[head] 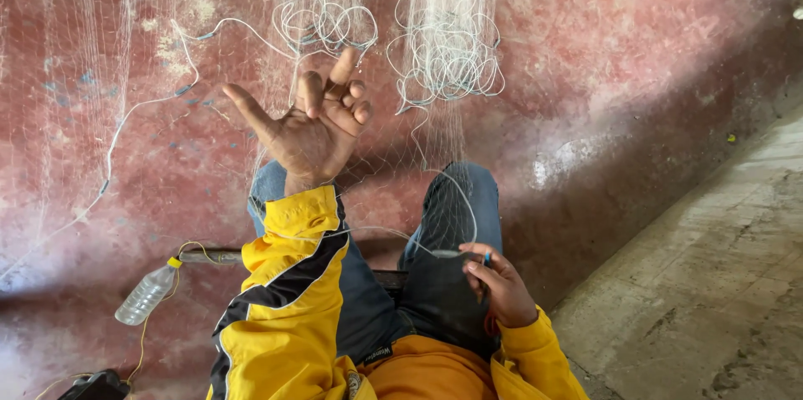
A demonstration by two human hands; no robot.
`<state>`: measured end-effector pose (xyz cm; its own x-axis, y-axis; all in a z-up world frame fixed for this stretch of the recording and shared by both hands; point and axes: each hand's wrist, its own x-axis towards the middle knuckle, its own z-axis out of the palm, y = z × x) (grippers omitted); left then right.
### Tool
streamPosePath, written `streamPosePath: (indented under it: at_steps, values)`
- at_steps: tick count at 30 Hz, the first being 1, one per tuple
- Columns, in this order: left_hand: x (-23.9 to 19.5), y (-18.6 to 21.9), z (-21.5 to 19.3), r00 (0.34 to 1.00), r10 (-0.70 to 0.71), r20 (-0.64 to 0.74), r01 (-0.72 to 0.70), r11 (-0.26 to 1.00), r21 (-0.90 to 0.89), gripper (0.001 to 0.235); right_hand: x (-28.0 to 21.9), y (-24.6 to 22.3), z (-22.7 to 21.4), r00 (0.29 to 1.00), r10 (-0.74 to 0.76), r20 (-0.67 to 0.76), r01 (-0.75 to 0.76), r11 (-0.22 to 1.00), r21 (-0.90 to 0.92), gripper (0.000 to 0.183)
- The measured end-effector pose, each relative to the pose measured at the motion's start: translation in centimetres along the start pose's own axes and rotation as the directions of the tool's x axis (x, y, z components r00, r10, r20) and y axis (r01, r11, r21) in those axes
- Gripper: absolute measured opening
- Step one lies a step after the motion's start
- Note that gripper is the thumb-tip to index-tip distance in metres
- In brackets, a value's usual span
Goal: Repairing a fishing net by weaving and knotting with a netting needle
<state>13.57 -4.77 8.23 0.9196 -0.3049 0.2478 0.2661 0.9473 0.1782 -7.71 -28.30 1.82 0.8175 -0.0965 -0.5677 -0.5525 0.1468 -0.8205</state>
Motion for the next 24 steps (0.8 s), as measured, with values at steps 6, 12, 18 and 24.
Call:
streamPosePath:
  at_steps: [6,12,18,24]
  values:
    - [0.0,-0.2,-0.4,0.998,-0.045,-0.037,0.044,0.998,-0.043,0.066,-1.1,-1.9,-1.7,0.988,0.059,-0.143,-0.145,0.674,-0.724,0.027]
    - [0.1,-0.1,0.0,0.995,-0.031,-0.093,0.02,0.992,-0.124,0.068,-3.4,2.4,-4.8,0.973,0.166,-0.158,-0.222,0.513,-0.829,0.022]
    - [0.0,0.0,-1.1,0.998,-0.068,-0.004,0.067,0.987,-0.146,0.068,-5.0,1.0,-3.3,0.946,0.244,-0.212,-0.323,0.7,-0.637,0.03]
    - [0.0,0.1,-0.4,0.995,-0.063,-0.081,0.056,0.995,-0.08,0.066,-4.6,3.2,-4.3,0.932,0.211,-0.294,-0.362,0.523,-0.772,0.042]
